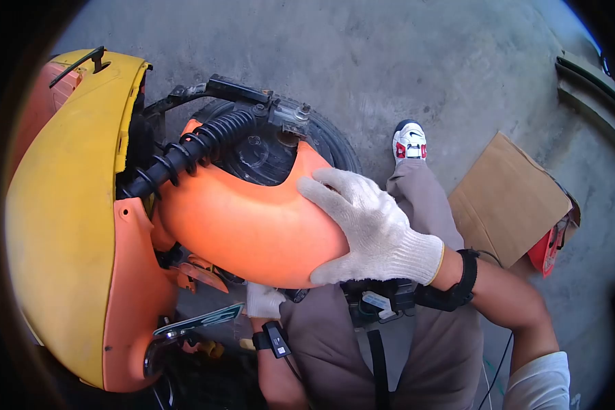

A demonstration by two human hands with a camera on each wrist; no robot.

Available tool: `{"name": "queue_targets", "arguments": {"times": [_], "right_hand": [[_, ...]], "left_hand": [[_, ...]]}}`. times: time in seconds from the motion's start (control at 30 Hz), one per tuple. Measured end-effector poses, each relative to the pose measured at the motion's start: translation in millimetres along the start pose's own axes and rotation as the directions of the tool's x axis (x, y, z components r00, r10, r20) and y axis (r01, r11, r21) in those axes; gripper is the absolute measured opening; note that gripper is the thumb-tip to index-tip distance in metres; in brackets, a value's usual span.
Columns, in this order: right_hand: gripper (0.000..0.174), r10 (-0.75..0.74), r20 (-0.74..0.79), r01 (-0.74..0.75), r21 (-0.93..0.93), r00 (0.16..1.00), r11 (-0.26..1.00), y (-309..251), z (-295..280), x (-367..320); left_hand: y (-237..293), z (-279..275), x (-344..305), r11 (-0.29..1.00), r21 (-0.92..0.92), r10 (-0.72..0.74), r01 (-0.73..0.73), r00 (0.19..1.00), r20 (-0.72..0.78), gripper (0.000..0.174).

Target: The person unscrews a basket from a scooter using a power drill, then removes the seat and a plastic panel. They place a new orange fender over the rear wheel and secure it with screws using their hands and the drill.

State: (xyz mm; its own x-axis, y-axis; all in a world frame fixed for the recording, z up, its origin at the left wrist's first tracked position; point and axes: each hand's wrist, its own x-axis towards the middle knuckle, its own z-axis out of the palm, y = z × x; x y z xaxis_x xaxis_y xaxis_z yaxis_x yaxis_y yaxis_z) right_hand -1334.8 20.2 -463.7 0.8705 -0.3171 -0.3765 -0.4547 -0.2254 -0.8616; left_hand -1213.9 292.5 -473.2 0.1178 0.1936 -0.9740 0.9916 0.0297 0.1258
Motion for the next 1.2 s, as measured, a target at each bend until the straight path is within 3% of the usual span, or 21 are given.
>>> {"name": "queue_targets", "arguments": {"times": [0.1,0.13,0.23,0.27,0.37,0.5,0.53,0.57,0.63,0.73,0.87,1.0,1.1,1.2], "right_hand": [[0.098,-0.112,0.064,0.107,0.08,0.992,0.991,14.6,2.8,34.3],[0.083,-0.204,0.074,0.186,0.196,0.976,0.963,9.5,0.1,47.1],[0.073,-0.012,0.269,-0.024,0.132,0.963,0.991,-18.2,-9.6,59.4],[0.068,-0.077,0.13,0.054,0.168,0.989,0.984,-15.2,3.2,59.2],[0.065,-0.104,-0.057,0.11,0.12,0.993,0.987,-28.8,24.7,60.6],[0.064,-0.116,-0.149,0.101,-0.108,0.982,0.989,-89.0,55.5,75.2],[0.064,-0.098,-0.213,0.1,-0.003,0.972,0.995,-88.7,51.1,74.6],[0.065,-0.051,-0.203,0.056,0.02,0.978,0.998,-85.8,48.6,78.7],[0.067,-0.124,-0.236,0.133,0.023,0.964,0.991,-66.1,52.0,80.8],[0.067,-0.255,-0.042,0.256,0.005,0.966,0.967,-41.8,38.1,75.2],[0.065,-0.187,0.026,0.188,-0.105,0.982,0.977,-53.1,44.9,66.6],[0.052,-0.181,-0.113,0.173,-0.083,0.977,0.981,-53.4,56.9,64.4],[0.065,-0.214,-0.105,0.211,-0.039,0.971,0.977,-48.3,51.7,61.7],[0.054,-0.182,-0.448,0.204,0.001,0.875,0.979,-40.5,43.7,39.8]], "left_hand": [[4.8,-4.2,3.9,1.0,0.014,0.003,-0.004,1.0,0.031,0.044],[6.3,-5.6,4.5,1.0,0.021,0.004,-0.005,0.999,0.037,0.044],[10.1,-10.5,5.2,0.999,0.026,0.024,-0.025,0.998,0.054,0.045],[10.9,-11.3,5.1,0.999,0.024,0.03,-0.031,0.998,0.06,0.045],[13.6,-17.7,3.2,0.997,0.044,0.061,-0.064,0.996,0.07,0.045],[27.7,-23.9,13.9,0.995,0.08,0.049,-0.057,0.994,0.093,0.046],[32.5,-25.3,16.2,0.994,0.099,0.037,-0.046,0.995,0.094,0.046],[36.9,-25.3,19.1,0.993,0.111,0.023,-0.034,0.995,0.096,0.046],[44.9,-21.3,22.9,0.991,0.133,0.009,-0.022,0.995,0.094,0.046],[45.1,-14.9,29.7,0.99,0.139,-0.012,-0.001,0.995,0.095,0.047],[30.5,-15.9,34.5,0.991,0.115,-0.078,0.069,0.994,0.078,0.047],[11.6,-21.2,33.3,0.988,0.084,-0.135,0.13,0.989,0.054,0.048],[1.5,-26.3,33.3,0.986,0.051,-0.164,0.162,0.985,0.052,0.048],[-3.7,-26.8,26.9,0.991,0.001,-0.135,0.136,0.985,0.105,0.049]]}}
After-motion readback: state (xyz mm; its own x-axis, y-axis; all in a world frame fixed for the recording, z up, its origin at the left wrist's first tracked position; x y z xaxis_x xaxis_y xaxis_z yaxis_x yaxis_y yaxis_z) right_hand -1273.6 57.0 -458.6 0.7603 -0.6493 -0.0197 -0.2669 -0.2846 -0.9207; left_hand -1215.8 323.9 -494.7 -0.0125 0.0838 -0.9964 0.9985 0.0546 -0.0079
